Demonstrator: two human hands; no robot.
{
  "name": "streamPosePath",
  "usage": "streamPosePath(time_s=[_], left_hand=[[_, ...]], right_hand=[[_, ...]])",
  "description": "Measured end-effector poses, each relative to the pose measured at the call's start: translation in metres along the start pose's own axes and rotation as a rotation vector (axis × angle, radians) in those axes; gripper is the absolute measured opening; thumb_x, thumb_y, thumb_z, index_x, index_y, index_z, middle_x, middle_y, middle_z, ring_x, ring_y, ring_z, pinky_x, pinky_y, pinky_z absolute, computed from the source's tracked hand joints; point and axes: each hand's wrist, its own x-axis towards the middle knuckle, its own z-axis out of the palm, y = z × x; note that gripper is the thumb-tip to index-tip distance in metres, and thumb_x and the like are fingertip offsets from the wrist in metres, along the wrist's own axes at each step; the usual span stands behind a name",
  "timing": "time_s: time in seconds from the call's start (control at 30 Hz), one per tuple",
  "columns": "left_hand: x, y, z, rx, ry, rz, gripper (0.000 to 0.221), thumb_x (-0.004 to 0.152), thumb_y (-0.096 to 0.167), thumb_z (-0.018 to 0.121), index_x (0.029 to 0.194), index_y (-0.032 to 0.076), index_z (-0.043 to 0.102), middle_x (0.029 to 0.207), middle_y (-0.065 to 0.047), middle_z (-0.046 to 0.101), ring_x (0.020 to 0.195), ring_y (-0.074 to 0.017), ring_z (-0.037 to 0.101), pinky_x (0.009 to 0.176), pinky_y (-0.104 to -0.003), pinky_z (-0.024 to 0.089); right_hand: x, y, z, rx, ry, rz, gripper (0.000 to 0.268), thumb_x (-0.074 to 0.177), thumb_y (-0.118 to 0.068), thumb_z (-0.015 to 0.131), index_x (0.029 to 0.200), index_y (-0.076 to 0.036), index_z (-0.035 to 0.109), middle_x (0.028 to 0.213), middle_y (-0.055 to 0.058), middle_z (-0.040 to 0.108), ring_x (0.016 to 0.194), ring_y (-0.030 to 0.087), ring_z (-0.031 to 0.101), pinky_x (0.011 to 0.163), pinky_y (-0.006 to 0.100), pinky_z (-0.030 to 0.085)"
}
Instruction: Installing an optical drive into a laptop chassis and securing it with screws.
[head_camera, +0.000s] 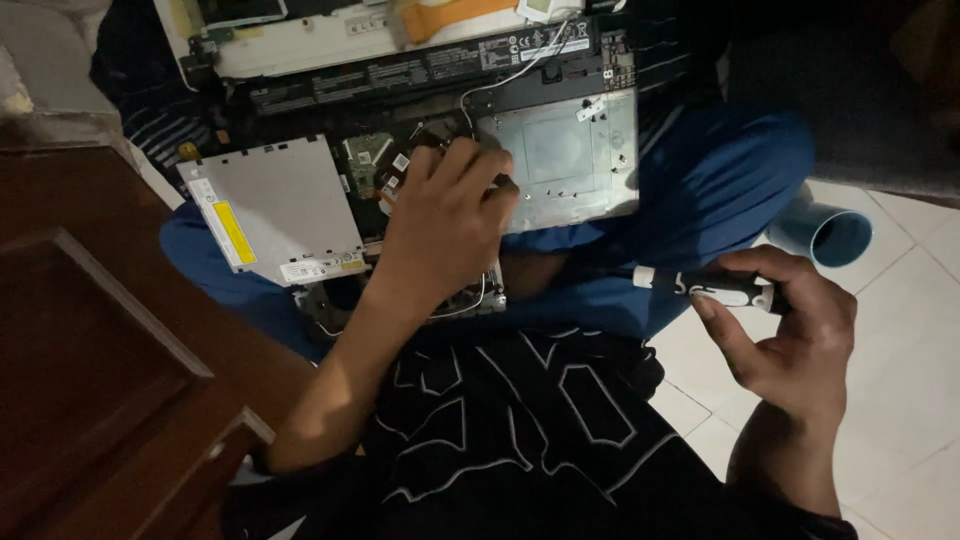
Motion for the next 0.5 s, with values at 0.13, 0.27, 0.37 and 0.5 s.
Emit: streamPosePath(time_s=[0.13, 0.27, 0.37, 0.5], left_hand=[[-0.007, 0.002, -0.010, 0.003, 0.043, -0.039, 0.008, 0.085, 0.007, 0.075, 0.083, 0.008, 0.067, 0.114, -0.003, 0.062, 0.099, -0.0228, 0.053, 0.083, -0.038, 0.038], [-0.023, 0.000, -0.026, -0.122, 0.080, -0.159, 0.018, 0.086, 0.006, 0.078, 0.104, 0.006, 0.074, 0.123, -0.006, 0.063, 0.111, -0.0272, 0.055, 0.098, -0.043, 0.038], [-0.038, -0.004, -0.031, -0.153, 0.131, -0.266, 0.019, 0.088, 0.006, 0.080, 0.106, 0.005, 0.075, 0.125, -0.007, 0.063, 0.117, -0.0290, 0.054, 0.103, -0.047, 0.036], [-0.055, -0.009, -0.026, -0.186, 0.194, -0.364, 0.023, 0.085, 0.007, 0.084, 0.106, 0.003, 0.076, 0.129, -0.009, 0.061, 0.126, -0.0307, 0.056, 0.108, -0.051, 0.036]], right_hand=[[-0.001, -0.005, 0.002, -0.003, 0.020, 0.000, 0.040, 0.082, 0.006, 0.085, 0.115, 0.009, 0.062, 0.098, 0.018, 0.074, 0.075, 0.020, 0.065, 0.071, 0.028, 0.047], [-0.002, -0.007, 0.007, 0.036, 0.031, -0.019, 0.039, 0.084, 0.008, 0.083, 0.116, 0.009, 0.060, 0.102, 0.020, 0.073, 0.081, 0.022, 0.067, 0.076, 0.029, 0.050], [0.003, -0.012, 0.019, 0.036, 0.035, -0.053, 0.036, 0.085, 0.009, 0.081, 0.114, 0.009, 0.060, 0.102, 0.020, 0.072, 0.079, 0.022, 0.064, 0.074, 0.029, 0.048], [0.013, -0.034, 0.040, 0.044, 0.018, -0.075, 0.032, 0.086, 0.009, 0.079, 0.112, 0.009, 0.061, 0.098, 0.017, 0.069, 0.076, 0.020, 0.057, 0.072, 0.029, 0.045]])
